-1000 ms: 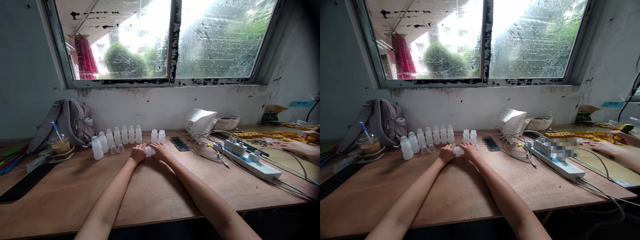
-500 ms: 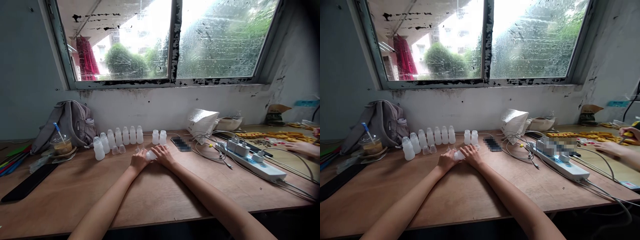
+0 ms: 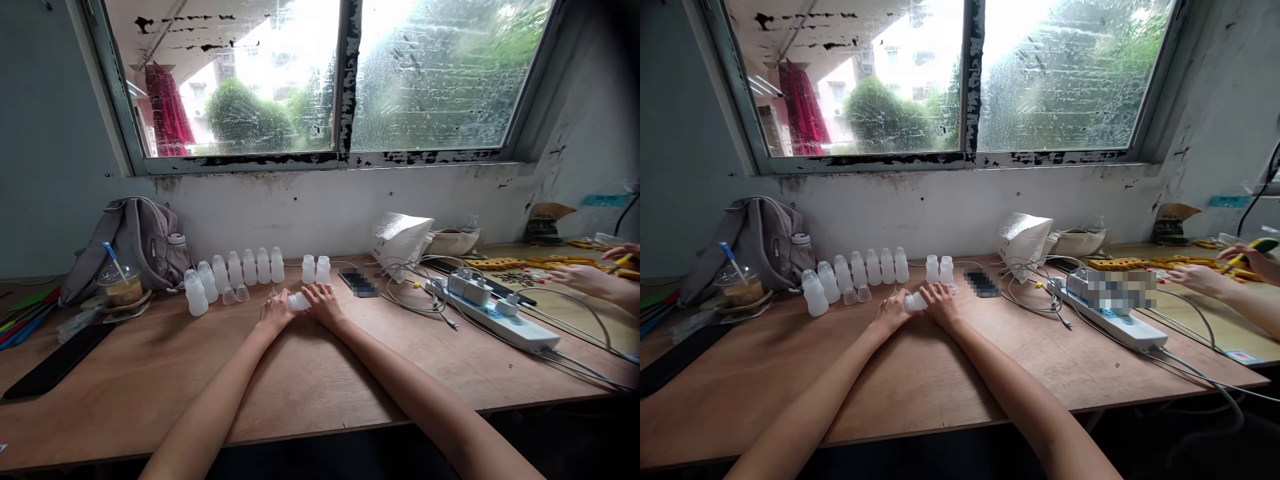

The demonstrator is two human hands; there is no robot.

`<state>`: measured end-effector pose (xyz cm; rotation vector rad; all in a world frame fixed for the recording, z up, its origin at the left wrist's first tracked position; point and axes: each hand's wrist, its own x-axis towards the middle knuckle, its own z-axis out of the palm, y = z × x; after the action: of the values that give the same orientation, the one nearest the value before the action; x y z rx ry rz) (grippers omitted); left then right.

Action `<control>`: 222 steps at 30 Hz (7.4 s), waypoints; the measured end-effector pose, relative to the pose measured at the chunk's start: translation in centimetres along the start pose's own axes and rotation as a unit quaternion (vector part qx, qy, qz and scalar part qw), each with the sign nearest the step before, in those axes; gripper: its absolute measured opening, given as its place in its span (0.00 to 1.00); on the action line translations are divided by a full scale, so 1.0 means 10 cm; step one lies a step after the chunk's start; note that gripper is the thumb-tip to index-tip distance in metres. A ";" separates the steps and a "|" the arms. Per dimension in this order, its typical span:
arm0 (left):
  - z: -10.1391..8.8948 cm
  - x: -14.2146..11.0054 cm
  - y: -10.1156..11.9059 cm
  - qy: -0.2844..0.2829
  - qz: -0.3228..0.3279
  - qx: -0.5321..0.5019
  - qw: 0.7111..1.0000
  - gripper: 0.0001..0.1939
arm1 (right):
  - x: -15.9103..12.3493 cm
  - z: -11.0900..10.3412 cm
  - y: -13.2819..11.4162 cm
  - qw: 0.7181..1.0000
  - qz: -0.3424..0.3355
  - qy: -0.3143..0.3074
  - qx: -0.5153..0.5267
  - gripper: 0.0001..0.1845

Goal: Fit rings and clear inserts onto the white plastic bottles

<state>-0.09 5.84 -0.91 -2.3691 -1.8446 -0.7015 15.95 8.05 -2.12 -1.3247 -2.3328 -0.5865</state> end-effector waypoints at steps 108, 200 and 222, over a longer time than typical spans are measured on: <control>-0.26 -0.23 -0.54 0.135 0.095 0.064 0.984 0.23 | 0.01 -0.23 -0.09 0.895 0.138 0.005 0.423 0.19; 0.03 -0.26 -0.24 0.090 0.140 -0.319 0.933 0.06 | -0.10 -0.15 -0.28 0.953 -0.107 -0.009 0.284 0.23; 0.40 0.43 -0.06 0.168 0.105 -0.051 0.979 0.13 | 0.02 0.25 0.35 0.972 0.073 -0.016 0.223 0.18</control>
<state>1.41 11.18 -3.01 -2.2807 -1.4317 -1.1124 18.56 11.12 -3.56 -1.2758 -2.1905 0.0103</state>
